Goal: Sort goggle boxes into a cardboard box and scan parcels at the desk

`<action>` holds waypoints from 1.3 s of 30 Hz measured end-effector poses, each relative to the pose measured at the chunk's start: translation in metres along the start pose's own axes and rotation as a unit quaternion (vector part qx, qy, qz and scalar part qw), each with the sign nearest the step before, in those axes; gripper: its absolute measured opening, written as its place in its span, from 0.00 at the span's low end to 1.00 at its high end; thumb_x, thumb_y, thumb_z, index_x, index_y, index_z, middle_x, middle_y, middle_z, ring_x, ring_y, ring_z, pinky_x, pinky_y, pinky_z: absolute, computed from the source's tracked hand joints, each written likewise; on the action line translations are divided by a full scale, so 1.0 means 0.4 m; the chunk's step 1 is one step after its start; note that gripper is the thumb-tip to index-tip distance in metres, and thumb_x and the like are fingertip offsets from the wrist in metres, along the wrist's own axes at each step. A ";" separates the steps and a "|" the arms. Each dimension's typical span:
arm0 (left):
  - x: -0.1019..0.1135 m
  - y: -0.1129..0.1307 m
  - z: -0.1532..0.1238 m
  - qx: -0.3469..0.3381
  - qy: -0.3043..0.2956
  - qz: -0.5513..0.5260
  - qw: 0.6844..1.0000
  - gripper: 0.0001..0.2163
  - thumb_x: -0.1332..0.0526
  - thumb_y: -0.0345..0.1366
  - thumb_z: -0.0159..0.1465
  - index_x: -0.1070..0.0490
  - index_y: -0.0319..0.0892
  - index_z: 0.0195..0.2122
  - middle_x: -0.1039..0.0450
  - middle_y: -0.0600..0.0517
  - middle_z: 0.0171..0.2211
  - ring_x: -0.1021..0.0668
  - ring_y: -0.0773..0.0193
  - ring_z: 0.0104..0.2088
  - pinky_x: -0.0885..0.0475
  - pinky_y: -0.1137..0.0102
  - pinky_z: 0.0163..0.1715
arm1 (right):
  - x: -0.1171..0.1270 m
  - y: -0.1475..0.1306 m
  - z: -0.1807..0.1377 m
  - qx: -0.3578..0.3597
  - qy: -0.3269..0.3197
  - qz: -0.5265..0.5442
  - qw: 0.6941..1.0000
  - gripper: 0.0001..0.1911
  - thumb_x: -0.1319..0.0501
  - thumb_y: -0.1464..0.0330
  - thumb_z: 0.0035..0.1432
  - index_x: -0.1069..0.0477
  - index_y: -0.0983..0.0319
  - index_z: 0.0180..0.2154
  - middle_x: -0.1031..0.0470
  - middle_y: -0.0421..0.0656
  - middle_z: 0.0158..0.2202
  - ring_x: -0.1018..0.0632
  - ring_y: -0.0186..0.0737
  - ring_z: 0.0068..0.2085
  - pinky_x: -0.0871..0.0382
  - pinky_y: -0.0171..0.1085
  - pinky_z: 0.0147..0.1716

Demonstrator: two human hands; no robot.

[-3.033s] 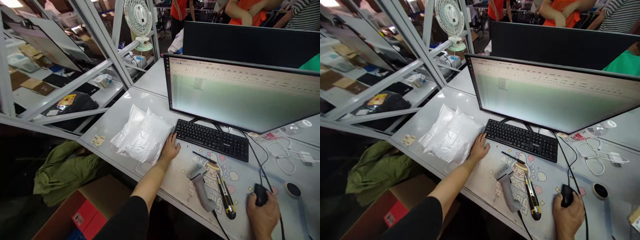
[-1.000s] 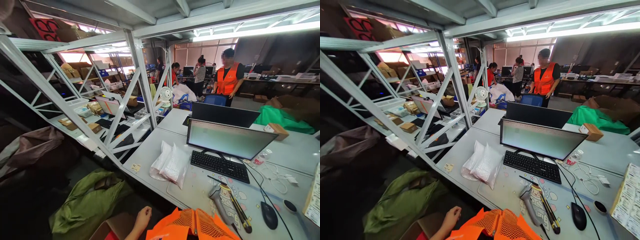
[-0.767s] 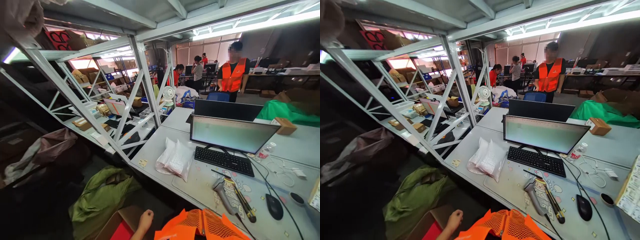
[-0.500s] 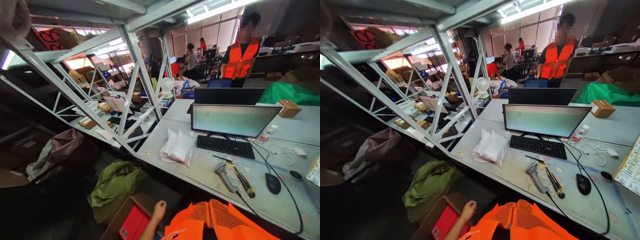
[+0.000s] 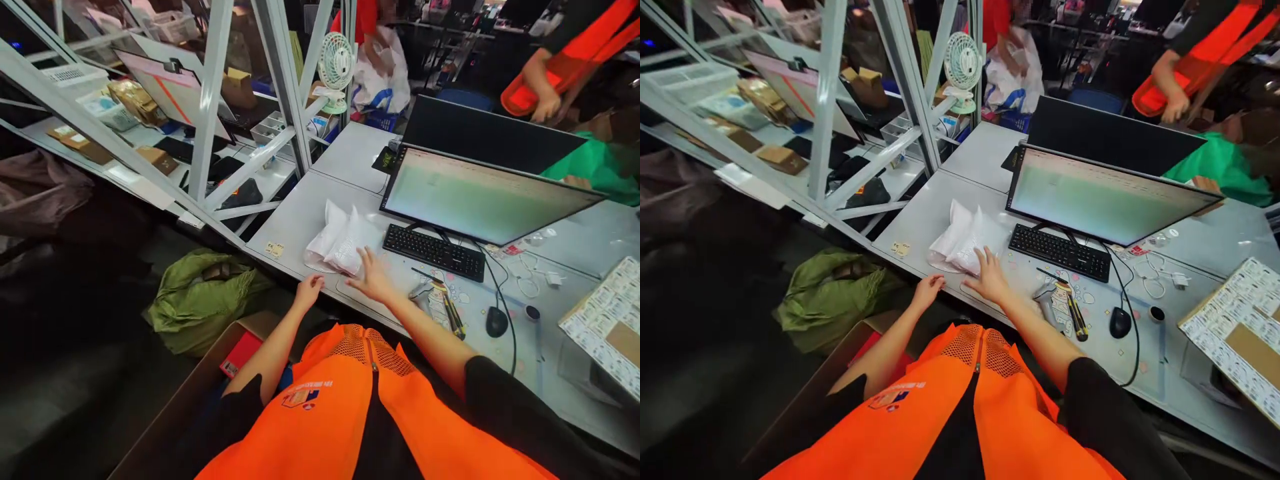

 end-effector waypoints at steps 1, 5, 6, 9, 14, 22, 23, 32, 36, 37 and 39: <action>-0.011 0.008 0.028 -0.003 -0.004 0.003 1.000 0.11 0.37 0.37 0.68 0.22 0.39 0.48 0.16 0.43 0.40 0.15 0.56 0.40 0.21 0.62 0.48 | -0.038 0.002 0.029 -0.034 -0.029 -0.031 0.999 0.51 0.28 0.58 0.64 0.50 0.56 0.79 0.61 0.56 0.81 0.49 0.69 0.78 0.45 0.65 0.73; -0.026 0.011 0.109 0.003 0.007 0.024 1.000 0.08 0.34 0.34 0.66 0.23 0.39 0.46 0.17 0.45 0.38 0.16 0.56 0.40 0.22 0.61 0.49 | -0.128 0.042 0.102 -0.138 -0.100 -0.116 0.979 0.45 0.38 0.72 0.68 0.52 0.57 0.79 0.63 0.53 0.82 0.49 0.66 0.78 0.44 0.60 0.72; -0.018 0.007 0.124 0.007 0.022 0.031 0.999 0.10 0.34 0.34 0.66 0.23 0.39 0.47 0.18 0.44 0.40 0.16 0.55 0.41 0.23 0.60 0.50 | -0.128 0.054 0.115 -0.139 -0.094 -0.113 0.979 0.42 0.40 0.74 0.68 0.50 0.59 0.79 0.58 0.53 0.81 0.46 0.63 0.77 0.42 0.57 0.72; 0.031 0.002 0.171 0.011 0.095 0.053 0.994 0.21 0.34 0.34 0.66 0.30 0.38 0.60 0.24 0.35 0.58 0.21 0.48 0.57 0.30 0.54 0.62 | -0.102 0.082 0.142 -0.126 -0.064 -0.103 0.985 0.38 0.44 0.76 0.67 0.43 0.64 0.76 0.48 0.54 0.79 0.38 0.58 0.73 0.39 0.52 0.71; 0.100 0.024 0.275 0.022 0.141 0.110 0.984 0.30 0.27 0.34 0.59 0.33 0.35 0.62 0.31 0.30 0.63 0.29 0.39 0.65 0.36 0.50 0.66 | -0.082 0.089 0.145 -0.137 -0.101 -0.109 0.979 0.40 0.38 0.74 0.65 0.44 0.67 0.75 0.50 0.56 0.79 0.40 0.58 0.74 0.41 0.51 0.72; 0.168 0.235 0.323 -0.100 0.077 0.053 0.991 0.07 0.36 0.34 0.67 0.28 0.42 0.45 0.21 0.50 0.42 0.21 0.60 0.42 0.29 0.70 0.46 | 0.001 -0.072 0.246 -0.020 -0.014 0.019 1.000 0.31 0.37 0.60 0.68 0.34 0.68 0.67 0.32 0.58 0.69 0.32 0.56 0.70 0.41 0.51 0.72; 0.182 0.277 0.318 -0.129 0.078 0.046 0.988 0.08 0.35 0.35 0.67 0.28 0.42 0.46 0.21 0.51 0.42 0.22 0.60 0.43 0.29 0.70 0.46 | 0.010 -0.106 0.271 0.001 0.006 0.048 0.999 0.33 0.37 0.59 0.67 0.35 0.68 0.67 0.31 0.58 0.68 0.31 0.55 0.69 0.39 0.51 0.71; 0.318 0.437 0.273 -0.142 -0.006 0.031 0.989 0.22 0.29 0.54 0.60 0.30 0.43 0.41 0.27 0.56 0.30 0.25 0.62 0.33 0.31 0.70 0.36 | 0.018 -0.222 0.365 -0.079 0.043 0.248 0.965 0.27 0.44 0.61 0.56 0.31 0.61 0.57 0.28 0.36 0.28 0.29 0.40 0.27 0.32 0.38 0.34; 0.345 0.400 0.232 -0.115 -0.043 0.116 0.986 0.26 0.27 0.51 0.59 0.31 0.46 0.53 0.28 0.58 0.30 0.24 0.60 0.31 0.31 0.69 0.34 | 0.037 -0.184 0.362 -0.146 0.005 0.331 0.932 0.23 0.43 0.60 0.50 0.31 0.59 0.49 0.36 0.31 0.23 0.35 0.37 0.24 0.40 0.34 0.26; 0.344 0.393 0.221 -0.113 -0.040 0.146 0.982 0.25 0.27 0.48 0.60 0.31 0.47 0.55 0.27 0.57 0.31 0.22 0.58 0.33 0.29 0.68 0.36 | 0.041 -0.180 0.359 -0.145 -0.010 0.347 0.926 0.23 0.43 0.59 0.50 0.32 0.58 0.48 0.37 0.30 0.22 0.35 0.36 0.24 0.41 0.34 0.26; 0.337 0.392 0.196 -0.130 0.002 0.187 0.974 0.24 0.29 0.41 0.63 0.31 0.46 0.58 0.24 0.51 0.39 0.19 0.53 0.41 0.26 0.64 0.43 | 0.049 -0.178 0.348 -0.127 -0.026 0.363 0.923 0.23 0.41 0.56 0.50 0.31 0.58 0.47 0.39 0.29 0.22 0.36 0.35 0.24 0.42 0.33 0.26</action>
Point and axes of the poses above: each hand's wrist, its own z-axis towards the middle knuckle, its own x-axis out of the back of the hand, y = z × x, the point moved 4 cm from there along z, towards the middle knuckle
